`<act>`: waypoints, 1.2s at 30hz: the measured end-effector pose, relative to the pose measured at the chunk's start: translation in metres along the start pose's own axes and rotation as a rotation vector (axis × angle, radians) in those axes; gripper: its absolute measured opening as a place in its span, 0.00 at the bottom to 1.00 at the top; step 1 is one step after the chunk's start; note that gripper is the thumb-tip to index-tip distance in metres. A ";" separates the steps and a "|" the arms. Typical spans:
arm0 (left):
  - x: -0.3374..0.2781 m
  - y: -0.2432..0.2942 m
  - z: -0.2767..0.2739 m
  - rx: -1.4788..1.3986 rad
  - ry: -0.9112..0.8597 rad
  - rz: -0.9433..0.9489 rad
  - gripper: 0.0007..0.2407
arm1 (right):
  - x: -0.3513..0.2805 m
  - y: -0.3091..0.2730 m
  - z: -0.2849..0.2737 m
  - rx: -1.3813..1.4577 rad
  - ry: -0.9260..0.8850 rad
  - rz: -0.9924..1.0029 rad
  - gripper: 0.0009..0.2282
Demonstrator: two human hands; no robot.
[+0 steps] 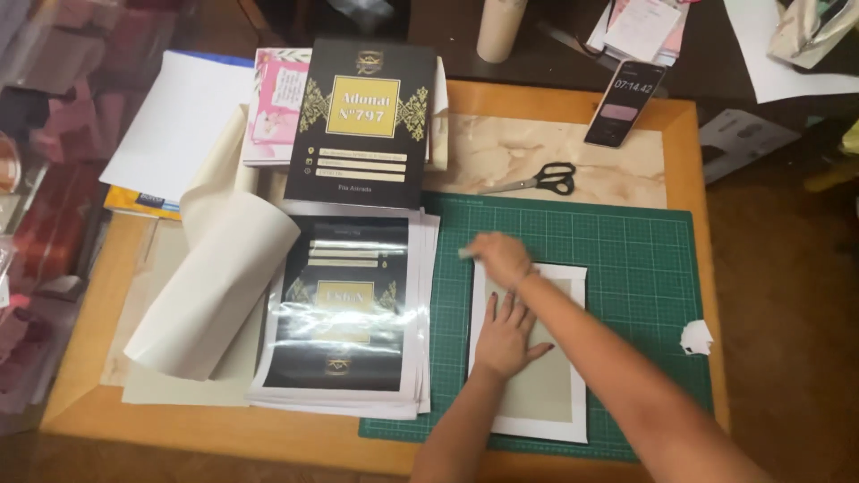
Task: The person trims the edges of a book cover with scissors, then smooths the cover with a small block. They flip the book over to work on the other side and place the finished book on a stack.
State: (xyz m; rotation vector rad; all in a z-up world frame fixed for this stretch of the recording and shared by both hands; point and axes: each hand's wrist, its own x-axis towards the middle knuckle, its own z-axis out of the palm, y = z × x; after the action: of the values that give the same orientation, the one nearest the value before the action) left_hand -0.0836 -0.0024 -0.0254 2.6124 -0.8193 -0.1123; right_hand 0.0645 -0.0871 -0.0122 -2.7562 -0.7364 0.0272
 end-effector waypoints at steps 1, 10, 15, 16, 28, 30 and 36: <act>0.009 -0.004 -0.006 0.001 0.000 0.000 0.33 | 0.003 0.009 0.007 0.001 0.001 0.000 0.09; 0.002 -0.007 0.005 0.011 -0.119 -0.026 0.33 | -0.034 0.003 0.023 0.004 -0.092 -0.074 0.09; 0.002 -0.004 -0.006 -0.012 0.033 0.011 0.35 | -0.028 0.053 -0.034 0.143 -0.014 0.200 0.10; 0.003 -0.005 -0.007 -0.014 0.028 0.007 0.35 | -0.039 0.080 -0.029 0.147 -0.019 0.200 0.10; 0.004 -0.005 0.000 -0.038 0.040 -0.018 0.34 | -0.142 0.096 0.017 -0.086 0.096 0.276 0.19; 0.003 -0.003 0.001 -0.055 0.050 -0.023 0.34 | -0.157 0.073 0.018 -0.055 0.111 0.292 0.18; 0.008 -0.007 -0.001 -0.059 0.048 -0.012 0.34 | -0.106 0.103 -0.053 0.264 0.072 0.263 0.13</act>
State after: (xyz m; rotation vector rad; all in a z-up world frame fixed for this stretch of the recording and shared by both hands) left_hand -0.0737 -0.0014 -0.0269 2.5551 -0.7722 -0.0755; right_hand 0.0273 -0.2389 0.0043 -2.5645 -0.3212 0.0739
